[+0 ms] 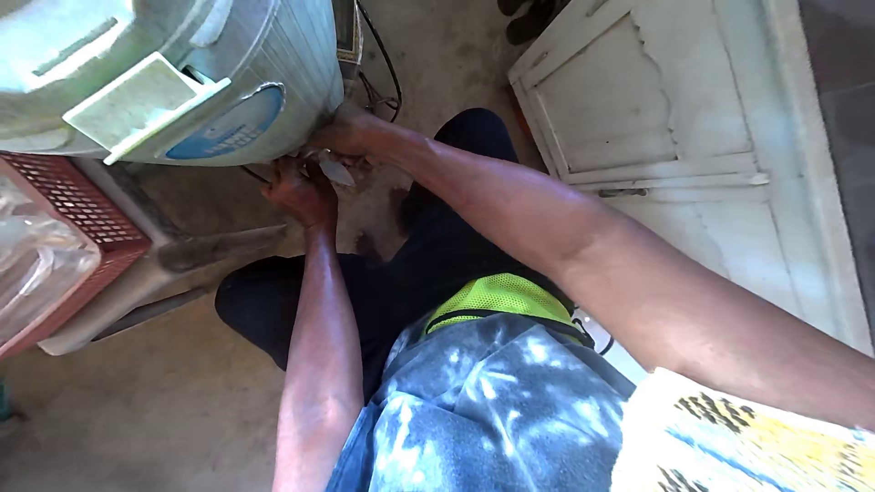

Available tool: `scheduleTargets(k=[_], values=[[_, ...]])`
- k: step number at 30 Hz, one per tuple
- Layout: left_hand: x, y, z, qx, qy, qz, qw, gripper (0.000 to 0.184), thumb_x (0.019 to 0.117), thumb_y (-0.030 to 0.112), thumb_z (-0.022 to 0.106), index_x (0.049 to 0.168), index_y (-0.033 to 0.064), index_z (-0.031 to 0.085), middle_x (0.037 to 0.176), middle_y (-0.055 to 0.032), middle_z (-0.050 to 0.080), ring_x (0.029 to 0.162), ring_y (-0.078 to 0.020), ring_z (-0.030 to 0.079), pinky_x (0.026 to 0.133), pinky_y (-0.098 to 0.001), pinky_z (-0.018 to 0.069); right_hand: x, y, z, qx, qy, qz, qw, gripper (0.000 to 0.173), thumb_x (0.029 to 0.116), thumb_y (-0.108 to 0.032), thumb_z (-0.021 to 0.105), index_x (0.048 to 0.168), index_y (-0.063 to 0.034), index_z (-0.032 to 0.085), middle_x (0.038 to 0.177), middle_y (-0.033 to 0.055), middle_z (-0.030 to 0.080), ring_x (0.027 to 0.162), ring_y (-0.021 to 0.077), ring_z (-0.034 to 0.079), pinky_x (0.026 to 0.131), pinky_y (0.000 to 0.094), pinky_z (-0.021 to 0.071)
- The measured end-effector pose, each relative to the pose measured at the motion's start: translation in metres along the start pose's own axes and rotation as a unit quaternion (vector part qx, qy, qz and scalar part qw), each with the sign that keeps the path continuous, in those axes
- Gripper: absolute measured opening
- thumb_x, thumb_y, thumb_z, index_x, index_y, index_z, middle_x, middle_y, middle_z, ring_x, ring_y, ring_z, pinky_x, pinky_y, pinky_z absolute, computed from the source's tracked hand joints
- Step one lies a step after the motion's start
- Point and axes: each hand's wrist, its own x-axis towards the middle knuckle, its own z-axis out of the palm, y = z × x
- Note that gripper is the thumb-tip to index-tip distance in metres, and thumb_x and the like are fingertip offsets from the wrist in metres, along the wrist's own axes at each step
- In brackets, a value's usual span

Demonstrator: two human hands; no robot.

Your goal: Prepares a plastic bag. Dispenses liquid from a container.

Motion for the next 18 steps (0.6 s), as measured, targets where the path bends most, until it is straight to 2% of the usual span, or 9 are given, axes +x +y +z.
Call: scheduleTargets(k=[1, 2, 3, 6, 9, 10, 12, 16, 18], values=[[-0.001, 0.0, 0.0, -0.001, 0.005, 0.004, 1.0, 0.022, 0.0951, 0.023, 0.068, 0.094, 0.0009, 0.074, 0.098, -0.0181, 0.074, 0.094, -0.0352, 0.07, 0.091, -0.0596, 0.0455, -0.004, 0.005, -0.009, -0.053, 0.024, -0.041, 0.997, 0.027, 0.0996, -0.032, 0.066, 0.1, -0.0054, 0.065, 0.078, 0.0046, 0.063, 0.058, 0.0127, 0.058, 0.051, 0.031, 0.0501], [0.0, 0.0, 0.001, 0.001, 0.009, 0.002, 1.0, 0.023, 0.095, 0.023, 0.068, 0.095, 0.0016, 0.075, 0.098, -0.0172, 0.074, 0.092, -0.0339, 0.07, 0.091, -0.0582, 0.0459, -0.01, 0.01, -0.024, -0.107, 0.054, -0.077, 0.99, 0.031, 0.0975, -0.031, 0.069, 0.11, -0.0032, 0.067, 0.094, 0.0106, 0.069, 0.077, 0.0208, 0.067, 0.069, 0.0418, 0.0569], [0.0, 0.001, 0.001, 0.005, 0.006, -0.004, 1.0, 0.023, 0.0948, 0.023, 0.067, 0.096, 0.002, 0.076, 0.098, -0.0164, 0.075, 0.092, -0.0328, 0.071, 0.092, -0.0569, 0.0456, -0.018, 0.017, -0.041, -0.152, 0.088, -0.097, 0.98, 0.037, 0.0967, -0.03, 0.07, 0.122, -0.0022, 0.065, 0.108, 0.0165, 0.07, 0.096, 0.0301, 0.07, 0.086, 0.0525, 0.056], [0.0, 0.001, 0.0, 0.004, -0.019, -0.025, 0.999, 0.024, 0.0965, 0.022, 0.065, 0.098, 0.0014, 0.076, 0.101, -0.016, 0.075, 0.097, -0.0313, 0.07, 0.097, -0.0554, 0.0432, -0.044, 0.059, -0.094, -0.267, 0.21, -0.065, 0.938, 0.051, 0.0979, -0.035, 0.066, 0.136, -0.0021, 0.056, 0.119, 0.0246, 0.067, 0.112, 0.0441, 0.066, 0.092, 0.0662, 0.0507], [0.001, -0.002, 0.002, -0.007, -0.022, -0.024, 0.999, 0.023, 0.0957, 0.022, 0.066, 0.1, 0.0013, 0.076, 0.103, -0.0162, 0.074, 0.097, -0.0295, 0.07, 0.096, -0.0534, 0.0447, -0.062, 0.121, -0.121, -0.258, 0.268, 0.024, 0.928, 0.064, 0.0995, -0.047, 0.06, 0.143, 0.0004, 0.052, 0.138, 0.0325, 0.054, 0.131, 0.0532, 0.049, 0.101, 0.0736, 0.04], [0.001, -0.002, 0.003, -0.007, -0.019, -0.021, 1.0, 0.022, 0.0954, 0.021, 0.067, 0.1, 0.0013, 0.076, 0.102, -0.0162, 0.074, 0.094, -0.0285, 0.07, 0.094, -0.0518, 0.0458, -0.062, 0.139, -0.12, -0.227, 0.27, 0.05, 0.934, 0.067, 0.1019, -0.054, 0.052, 0.144, -0.0015, 0.052, 0.138, 0.0296, 0.056, 0.131, 0.0495, 0.052, 0.102, 0.0707, 0.0419], [0.0, -0.001, 0.002, 0.001, -0.008, -0.011, 1.0, 0.022, 0.0947, 0.02, 0.068, 0.098, -0.0001, 0.076, 0.097, -0.0166, 0.074, 0.086, -0.0269, 0.069, 0.089, -0.0479, 0.0482, -0.06, 0.164, -0.113, -0.137, 0.279, 0.064, 0.948, 0.066, 0.1029, -0.062, 0.044, 0.139, -0.0082, 0.056, 0.122, 0.0223, 0.067, 0.116, 0.041, 0.065, 0.095, 0.0646, 0.0494], [0.001, -0.001, 0.0, 0.015, -0.013, -0.011, 1.0, 0.026, 0.0956, 0.024, 0.07, 0.097, -0.0012, 0.075, 0.097, -0.0174, 0.073, 0.088, -0.0246, 0.069, 0.087, -0.0382, 0.0526, -0.051, 0.159, -0.109, -0.111, 0.293, 0.059, 0.948, 0.061, 0.1014, -0.058, 0.048, 0.131, -0.0068, 0.062, 0.115, 0.0204, 0.069, 0.11, 0.0378, 0.067, 0.09, 0.0613, 0.0513], [0.0, 0.001, 0.0, 0.017, -0.015, -0.014, 1.0, 0.027, 0.0959, 0.024, 0.07, 0.098, -0.0024, 0.075, 0.097, -0.0176, 0.073, 0.088, -0.0243, 0.069, 0.086, -0.0374, 0.0529, -0.045, 0.155, -0.109, -0.124, 0.298, 0.051, 0.945, 0.061, 0.1, -0.057, 0.05, 0.132, -0.006, 0.062, 0.12, 0.0207, 0.067, 0.115, 0.0376, 0.065, 0.094, 0.0599, 0.0512]])
